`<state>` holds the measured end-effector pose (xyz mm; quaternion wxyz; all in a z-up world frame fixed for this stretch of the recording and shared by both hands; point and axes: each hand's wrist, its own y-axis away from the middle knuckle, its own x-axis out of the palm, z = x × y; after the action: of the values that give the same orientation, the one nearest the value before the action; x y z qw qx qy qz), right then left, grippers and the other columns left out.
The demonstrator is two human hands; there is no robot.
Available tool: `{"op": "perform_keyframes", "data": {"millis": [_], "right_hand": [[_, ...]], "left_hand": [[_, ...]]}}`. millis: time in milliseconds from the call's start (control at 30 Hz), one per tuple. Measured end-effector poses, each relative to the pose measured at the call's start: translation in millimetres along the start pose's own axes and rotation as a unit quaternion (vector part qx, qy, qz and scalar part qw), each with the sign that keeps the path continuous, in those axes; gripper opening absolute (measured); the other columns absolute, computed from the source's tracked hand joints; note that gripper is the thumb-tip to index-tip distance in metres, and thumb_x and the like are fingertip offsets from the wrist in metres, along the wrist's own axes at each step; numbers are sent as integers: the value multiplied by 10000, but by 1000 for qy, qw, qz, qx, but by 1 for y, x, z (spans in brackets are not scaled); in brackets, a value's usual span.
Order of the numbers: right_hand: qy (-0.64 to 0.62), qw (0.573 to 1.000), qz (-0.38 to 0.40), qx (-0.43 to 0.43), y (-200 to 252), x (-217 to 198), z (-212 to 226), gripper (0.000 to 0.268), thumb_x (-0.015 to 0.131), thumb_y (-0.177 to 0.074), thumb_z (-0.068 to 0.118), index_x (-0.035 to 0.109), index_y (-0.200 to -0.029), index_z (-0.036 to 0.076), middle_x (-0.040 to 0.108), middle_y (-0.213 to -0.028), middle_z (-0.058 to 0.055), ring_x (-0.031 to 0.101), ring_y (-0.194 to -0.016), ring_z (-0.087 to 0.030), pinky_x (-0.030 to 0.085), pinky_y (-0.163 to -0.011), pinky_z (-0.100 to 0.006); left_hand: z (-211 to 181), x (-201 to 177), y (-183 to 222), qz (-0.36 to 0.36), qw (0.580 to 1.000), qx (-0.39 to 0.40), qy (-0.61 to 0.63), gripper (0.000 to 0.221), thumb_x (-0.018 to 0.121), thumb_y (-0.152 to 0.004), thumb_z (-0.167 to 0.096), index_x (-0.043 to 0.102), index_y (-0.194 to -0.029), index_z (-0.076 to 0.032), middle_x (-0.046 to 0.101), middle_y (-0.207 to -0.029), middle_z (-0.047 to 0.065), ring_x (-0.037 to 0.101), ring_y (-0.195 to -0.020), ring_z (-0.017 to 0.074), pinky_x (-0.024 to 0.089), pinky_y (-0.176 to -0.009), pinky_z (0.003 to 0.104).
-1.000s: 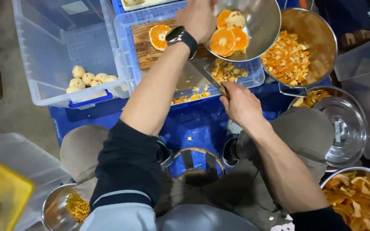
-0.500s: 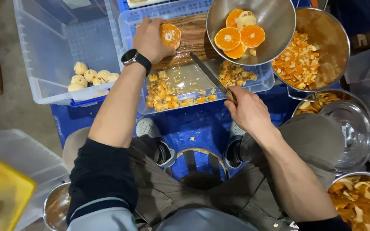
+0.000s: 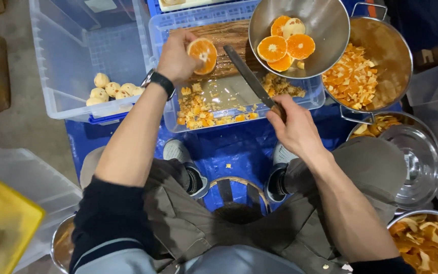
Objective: Slicing oranges in half and extracting the fruit segments into a metal bowl using a knife.
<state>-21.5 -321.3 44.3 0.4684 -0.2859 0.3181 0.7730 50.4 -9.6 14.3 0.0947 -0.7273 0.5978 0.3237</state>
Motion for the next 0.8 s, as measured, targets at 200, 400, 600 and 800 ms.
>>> {"op": "perform_keyframes", "data": {"millis": [200,400,600,800], "right_hand": [[12,1000,-3,-23,0,0,-2,327,559,-1006,246,586,-1295,95,710,-1049,-114,646,-941,-331,459,-786,-475],[67,996,-21,-48,-2,4,-14,302,560,-996,254,625,-1254,111,726,-1086,-98,644,-925,-338,463,-771,-490],[126,982,-38,-139,-9,9,-25,254,572,-1013,221,642,-1191,55,722,-1071,-131,660,-972,-363,468,-789,-505],[183,962,-54,-197,-10,13,-29,242,556,-1027,226,661,-1207,103,728,-1132,-85,670,-1073,-326,434,-915,-536]], "left_hand": [[1,-12,50,60,997,53,9,350,808,-815,-26,586,-1060,-139,734,-1119,51,748,-995,194,663,-742,294],[13,-13,69,82,994,78,11,320,804,-853,-87,600,-1092,-146,769,-1068,50,755,-933,177,627,-704,308],[9,-24,73,122,988,96,26,280,744,-885,-38,578,-1084,-143,727,-1179,67,744,-1037,194,669,-778,299],[21,-23,59,100,980,171,29,284,782,-866,-43,590,-1048,-147,732,-1132,65,725,-1049,197,639,-819,337]]}}
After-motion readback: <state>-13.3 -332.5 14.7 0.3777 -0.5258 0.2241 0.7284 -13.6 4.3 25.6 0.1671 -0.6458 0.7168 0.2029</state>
